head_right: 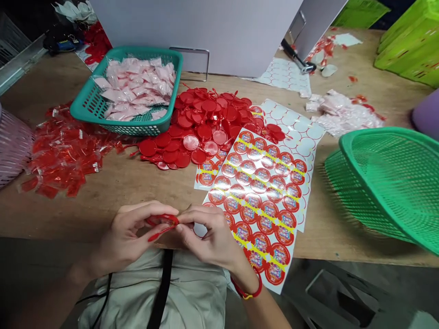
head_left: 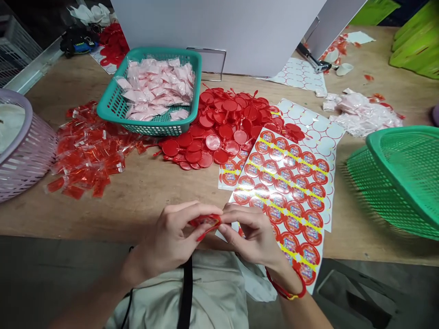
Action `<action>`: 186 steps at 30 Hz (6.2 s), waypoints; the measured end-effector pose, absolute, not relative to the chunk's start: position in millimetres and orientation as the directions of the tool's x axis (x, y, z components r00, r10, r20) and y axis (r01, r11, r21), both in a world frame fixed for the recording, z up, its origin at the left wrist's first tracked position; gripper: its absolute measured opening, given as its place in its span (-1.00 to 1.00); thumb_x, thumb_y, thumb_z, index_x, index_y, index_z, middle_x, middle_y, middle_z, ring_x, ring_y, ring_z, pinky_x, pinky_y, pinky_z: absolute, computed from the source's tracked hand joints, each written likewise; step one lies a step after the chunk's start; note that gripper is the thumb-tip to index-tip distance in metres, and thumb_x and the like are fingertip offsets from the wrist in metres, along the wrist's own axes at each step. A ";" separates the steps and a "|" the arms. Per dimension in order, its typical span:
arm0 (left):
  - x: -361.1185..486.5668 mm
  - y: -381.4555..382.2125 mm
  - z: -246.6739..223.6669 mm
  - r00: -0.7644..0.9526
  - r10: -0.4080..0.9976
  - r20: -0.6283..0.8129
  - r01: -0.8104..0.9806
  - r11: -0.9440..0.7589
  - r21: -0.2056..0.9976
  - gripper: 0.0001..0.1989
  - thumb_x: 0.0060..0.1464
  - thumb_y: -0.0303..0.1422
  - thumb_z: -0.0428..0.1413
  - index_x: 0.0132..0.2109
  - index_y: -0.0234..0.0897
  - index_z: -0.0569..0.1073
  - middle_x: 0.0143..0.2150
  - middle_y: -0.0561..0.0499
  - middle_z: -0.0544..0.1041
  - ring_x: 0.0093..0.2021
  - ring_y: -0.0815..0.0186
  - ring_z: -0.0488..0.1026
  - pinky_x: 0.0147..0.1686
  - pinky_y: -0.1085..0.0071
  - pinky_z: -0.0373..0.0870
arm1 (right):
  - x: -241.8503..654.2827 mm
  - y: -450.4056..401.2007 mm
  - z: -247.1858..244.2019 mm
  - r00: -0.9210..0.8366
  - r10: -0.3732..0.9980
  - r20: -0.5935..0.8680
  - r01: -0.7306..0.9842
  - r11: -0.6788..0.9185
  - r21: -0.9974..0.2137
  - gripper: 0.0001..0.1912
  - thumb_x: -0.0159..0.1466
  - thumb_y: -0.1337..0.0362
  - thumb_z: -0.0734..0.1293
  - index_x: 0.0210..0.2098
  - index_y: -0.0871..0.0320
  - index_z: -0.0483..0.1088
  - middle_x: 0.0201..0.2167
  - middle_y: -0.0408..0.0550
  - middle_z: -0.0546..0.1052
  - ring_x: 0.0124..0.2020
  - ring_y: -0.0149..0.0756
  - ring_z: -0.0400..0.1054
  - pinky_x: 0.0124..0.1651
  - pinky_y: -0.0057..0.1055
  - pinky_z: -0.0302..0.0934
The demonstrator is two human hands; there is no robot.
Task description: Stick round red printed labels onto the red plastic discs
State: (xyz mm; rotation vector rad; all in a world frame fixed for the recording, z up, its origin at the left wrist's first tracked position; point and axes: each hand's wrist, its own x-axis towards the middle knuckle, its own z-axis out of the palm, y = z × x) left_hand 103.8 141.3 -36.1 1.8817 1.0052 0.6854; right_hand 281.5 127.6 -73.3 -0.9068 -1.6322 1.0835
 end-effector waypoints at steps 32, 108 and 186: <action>75.7 156.9 -66.4 0.311 0.940 -0.139 0.759 -0.158 0.631 -0.73 0.10 -0.23 -0.06 -0.25 -0.23 0.47 -0.30 -0.04 0.50 -0.26 0.24 0.42 -0.20 0.34 0.34 | 331.5 47.9 -97.6 -0.271 0.922 0.275 0.897 0.346 -0.275 -0.85 0.24 0.30 0.20 -0.24 0.22 0.34 -0.24 0.17 0.47 -0.20 -0.09 0.36 -0.25 -0.20 0.31; 107.6 244.5 -84.3 0.369 0.876 0.312 0.908 -0.411 0.081 -0.81 0.10 -0.41 -0.01 -0.19 -0.31 0.47 -0.08 -0.18 0.44 -0.10 0.10 0.31 -0.17 0.18 0.27 | 379.5 139.7 -139.5 0.188 0.965 0.183 0.395 0.096 -0.913 -0.53 0.20 0.19 0.26 0.07 0.03 0.09 -0.10 0.03 0.34 -0.21 -0.28 0.31 -0.19 -0.29 0.27; 164.9 143.1 -108.8 0.402 0.910 0.097 0.702 -0.375 0.606 -0.50 -0.20 -0.48 0.25 -0.06 -0.25 0.30 -0.09 -0.07 0.37 -0.09 0.14 0.29 -0.12 0.22 0.32 | 320.9 138.2 -113.8 -0.100 0.979 0.180 0.678 0.199 -0.708 -0.62 0.18 0.31 0.27 -0.01 0.17 0.19 -0.19 0.08 0.35 -0.31 -0.25 0.26 -0.32 -0.32 0.21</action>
